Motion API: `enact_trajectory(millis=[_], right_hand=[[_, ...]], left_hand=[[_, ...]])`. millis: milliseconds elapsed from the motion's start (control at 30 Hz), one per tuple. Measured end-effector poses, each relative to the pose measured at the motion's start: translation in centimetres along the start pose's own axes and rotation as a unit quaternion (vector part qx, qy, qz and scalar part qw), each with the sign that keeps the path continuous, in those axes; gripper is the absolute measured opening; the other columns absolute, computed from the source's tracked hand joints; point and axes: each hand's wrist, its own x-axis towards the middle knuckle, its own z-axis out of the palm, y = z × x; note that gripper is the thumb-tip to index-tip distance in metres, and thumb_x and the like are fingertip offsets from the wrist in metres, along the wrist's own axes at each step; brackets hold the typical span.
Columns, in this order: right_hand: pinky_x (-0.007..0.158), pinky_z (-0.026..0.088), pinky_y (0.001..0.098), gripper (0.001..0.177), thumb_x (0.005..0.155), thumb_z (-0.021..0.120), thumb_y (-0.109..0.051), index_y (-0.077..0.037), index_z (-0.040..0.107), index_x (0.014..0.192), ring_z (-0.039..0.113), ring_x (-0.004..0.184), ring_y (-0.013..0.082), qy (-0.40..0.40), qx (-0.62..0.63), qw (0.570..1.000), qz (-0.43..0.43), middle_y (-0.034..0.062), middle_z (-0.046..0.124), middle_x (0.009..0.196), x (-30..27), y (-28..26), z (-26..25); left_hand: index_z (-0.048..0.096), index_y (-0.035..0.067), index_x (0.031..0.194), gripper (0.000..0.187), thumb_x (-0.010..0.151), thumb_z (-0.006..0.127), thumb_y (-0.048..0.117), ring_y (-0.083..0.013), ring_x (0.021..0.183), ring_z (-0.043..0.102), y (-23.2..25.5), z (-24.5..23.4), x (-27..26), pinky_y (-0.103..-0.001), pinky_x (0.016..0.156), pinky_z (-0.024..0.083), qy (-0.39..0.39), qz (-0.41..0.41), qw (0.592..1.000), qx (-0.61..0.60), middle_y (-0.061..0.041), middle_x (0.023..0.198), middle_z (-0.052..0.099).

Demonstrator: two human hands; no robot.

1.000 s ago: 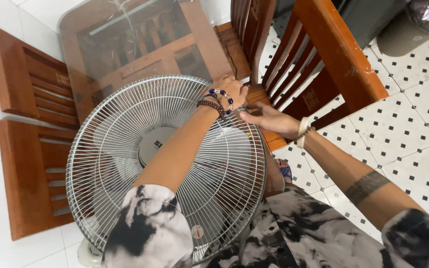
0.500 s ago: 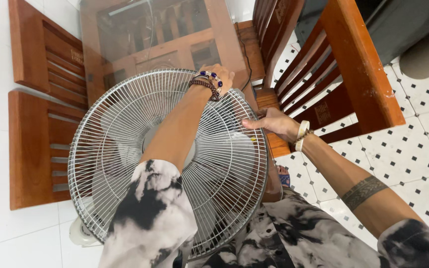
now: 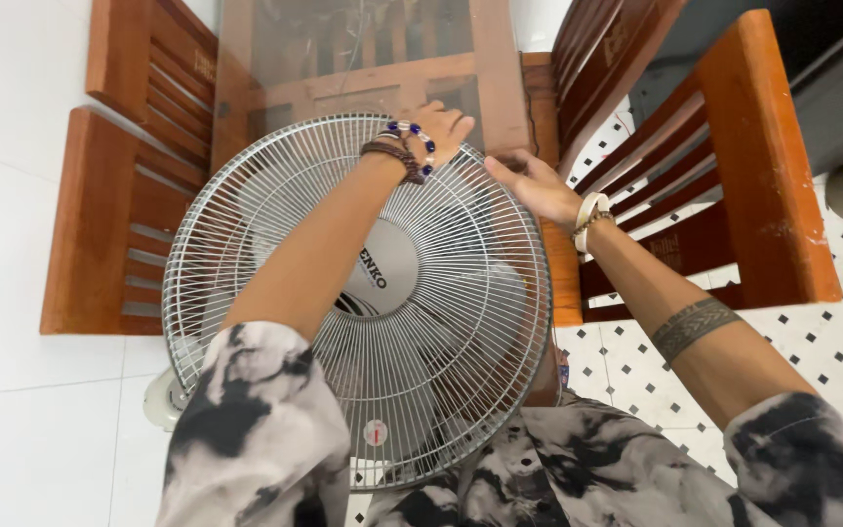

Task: The person assembles a standing electric fan by hand. They place the front wire cage over the blades, align it with the stand, and then attach the rear wire cage, pressing and rotating it to lock it in place.

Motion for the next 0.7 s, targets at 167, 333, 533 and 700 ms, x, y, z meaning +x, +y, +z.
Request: enact_trajectory(millis=[167, 333, 533, 700], right_hand=[[0.115, 0.037, 0.0423, 0.080, 0.096, 0.043, -0.063, -0.002, 0.045, 0.148, 0.053, 0.136, 0.0285, -0.036, -0.083, 0.996, 0.004, 0.0171, 0.057, 0.143, 3.5, -3.7, 1.3], [0.116, 0.031, 0.0472, 0.078, 0.099, 0.033, -0.062, 0.000, 0.047, 0.145, 0.046, 0.137, 0.0357, 0.010, -0.162, 0.986, 0.038, 0.0213, 0.050, 0.146, 7.4, -7.0, 3.6], [0.108, 0.040, 0.0495, 0.073, 0.101, 0.038, -0.055, 0.010, 0.058, 0.130, 0.058, 0.123, 0.0413, 0.069, -0.162, 0.983, 0.042, 0.0299, 0.061, 0.127, 9.6, -6.7, 5.0], [0.105, 0.044, 0.0486, 0.070, 0.103, 0.040, -0.054, 0.009, 0.064, 0.122, 0.061, 0.118, 0.0420, 0.114, -0.208, 0.971, 0.042, 0.0319, 0.064, 0.121, 10.6, -5.8, 5.1]], left_hand=[[0.056, 0.022, 0.137, 0.054, 0.100, 0.033, 0.053, -0.0375, 0.137, 0.044, -8.8, -2.8, -8.9, -0.066, 0.108, 0.032, 0.064, -0.235, 0.970, -0.011, -0.014, 0.145, 0.050], [0.056, 0.013, 0.143, 0.069, 0.103, 0.021, 0.056, -0.0433, 0.137, 0.048, -14.5, -4.9, -16.4, -0.058, 0.114, 0.037, -0.002, -0.455, 0.884, -0.108, -0.020, 0.148, 0.052], [0.064, -0.002, 0.127, 0.069, 0.104, 0.029, 0.054, -0.0460, 0.122, 0.058, -17.5, -1.7, -18.5, -0.052, 0.104, 0.047, 0.083, -0.492, 0.849, -0.173, -0.029, 0.132, 0.059], [0.072, -0.004, 0.111, 0.067, 0.108, 0.027, 0.046, -0.0465, 0.110, 0.065, -19.2, 0.2, -17.4, -0.051, 0.100, 0.050, 0.130, -0.463, 0.869, -0.116, -0.030, 0.112, 0.069]])
